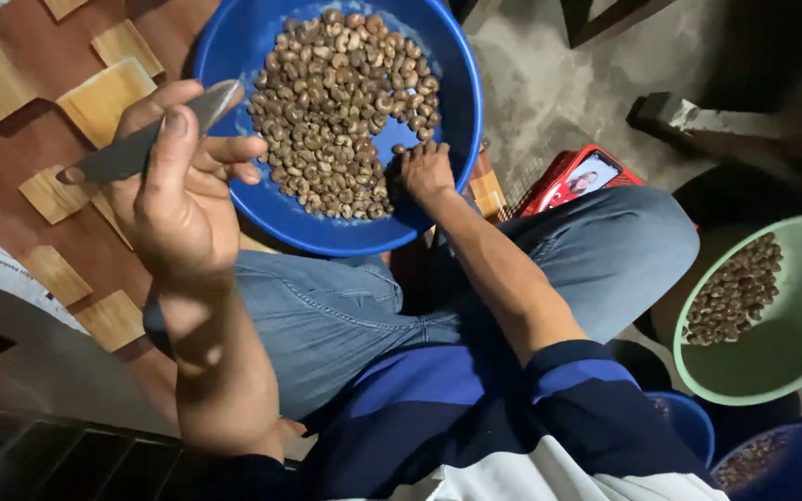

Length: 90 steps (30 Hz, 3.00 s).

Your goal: Manually peeling or cracking nuts one by one using a small knife while sitting on the floor.

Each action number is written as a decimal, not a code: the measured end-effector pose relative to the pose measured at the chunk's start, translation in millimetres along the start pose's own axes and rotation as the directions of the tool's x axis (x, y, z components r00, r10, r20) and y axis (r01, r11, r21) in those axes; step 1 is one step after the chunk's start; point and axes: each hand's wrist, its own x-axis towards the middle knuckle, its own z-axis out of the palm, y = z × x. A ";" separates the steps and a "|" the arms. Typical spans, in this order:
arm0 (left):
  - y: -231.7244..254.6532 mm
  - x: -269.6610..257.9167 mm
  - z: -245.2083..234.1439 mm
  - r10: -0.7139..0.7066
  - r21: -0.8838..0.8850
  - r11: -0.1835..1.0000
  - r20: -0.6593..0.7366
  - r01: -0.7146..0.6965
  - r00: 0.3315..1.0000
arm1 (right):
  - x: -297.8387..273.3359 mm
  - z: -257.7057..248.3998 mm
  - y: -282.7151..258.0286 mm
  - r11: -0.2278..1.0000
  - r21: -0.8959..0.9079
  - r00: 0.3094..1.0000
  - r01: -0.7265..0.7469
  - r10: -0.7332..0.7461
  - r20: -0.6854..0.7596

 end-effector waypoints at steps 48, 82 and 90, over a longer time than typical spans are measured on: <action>-23.0 0.9 15.6 -0.051 0.081 0.995 -0.004 0.051 0.999 | -448.3 46.7 209.5 -0.394 0.478 0.060 -0.785 0.719 0.692; -37.6 -11.2 27.4 0.009 0.024 1.000 0.198 -0.014 0.980 | -71.9 -395.2 62.0 -0.167 0.844 0.860 0.509 0.128 -0.493; -46.9 -6.0 14.1 0.020 0.061 0.998 0.129 -0.029 0.991 | -14.2 -353.0 -5.1 0.070 0.878 0.877 0.473 0.062 -0.477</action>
